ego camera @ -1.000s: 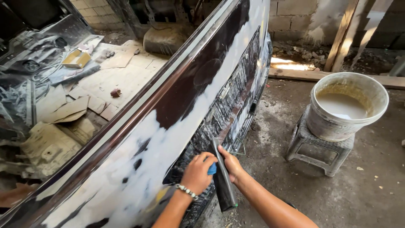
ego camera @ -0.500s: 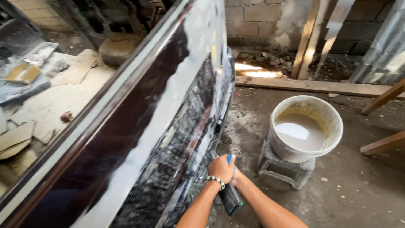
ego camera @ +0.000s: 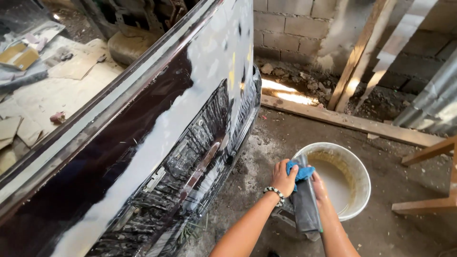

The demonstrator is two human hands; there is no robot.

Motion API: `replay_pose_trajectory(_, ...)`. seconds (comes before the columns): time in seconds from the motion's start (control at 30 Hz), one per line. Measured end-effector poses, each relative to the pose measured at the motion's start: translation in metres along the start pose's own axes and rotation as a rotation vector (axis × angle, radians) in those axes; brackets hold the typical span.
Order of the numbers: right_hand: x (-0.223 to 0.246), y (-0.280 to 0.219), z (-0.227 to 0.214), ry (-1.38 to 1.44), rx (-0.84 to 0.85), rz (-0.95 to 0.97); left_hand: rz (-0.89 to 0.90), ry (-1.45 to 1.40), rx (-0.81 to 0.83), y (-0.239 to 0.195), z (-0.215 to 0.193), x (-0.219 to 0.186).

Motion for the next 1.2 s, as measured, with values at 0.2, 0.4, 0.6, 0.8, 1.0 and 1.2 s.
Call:
replay_pose_trajectory(0.2,-0.006,-0.002,0.014,-0.155,-0.049,-0.043,-0.057,0.000,-0.079,0.009,0.035,0.075)
replay_pose_trajectory(0.4,-0.055,-0.017,0.102,-0.670,-0.017,-0.254,-0.433,-0.017,-0.103,-0.032,-0.081,0.138)
replay_pose_trajectory(0.6,-0.167,-0.025,0.171,-0.624,0.308,0.048,-0.414,-0.069,-0.337,-0.110,-0.213,0.136)
replay_pose_trajectory(0.8,-0.299,-0.011,0.178,-0.428,0.591,0.504,-0.456,-0.362,-0.420,-0.201,-0.330,0.083)
replay_pose_trajectory(1.0,-0.368,-0.087,0.257,-0.460,0.802,0.559,-0.294,0.030,-0.611,-0.267,-0.409,0.077)
replay_pose_trajectory(1.2,-0.396,-0.131,0.291,-0.468,0.963,0.578,-0.331,0.010,-0.504,-0.308,-0.463,0.065)
Point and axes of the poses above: each hand's wrist, its own y-axis towards the middle knuckle, its own z-axis out of the palm, x = y × z, the point moved 7 cm from there along y, towards the middle knuckle, and after that the axes turned 14 degrees about y, right-handed, at the moved point
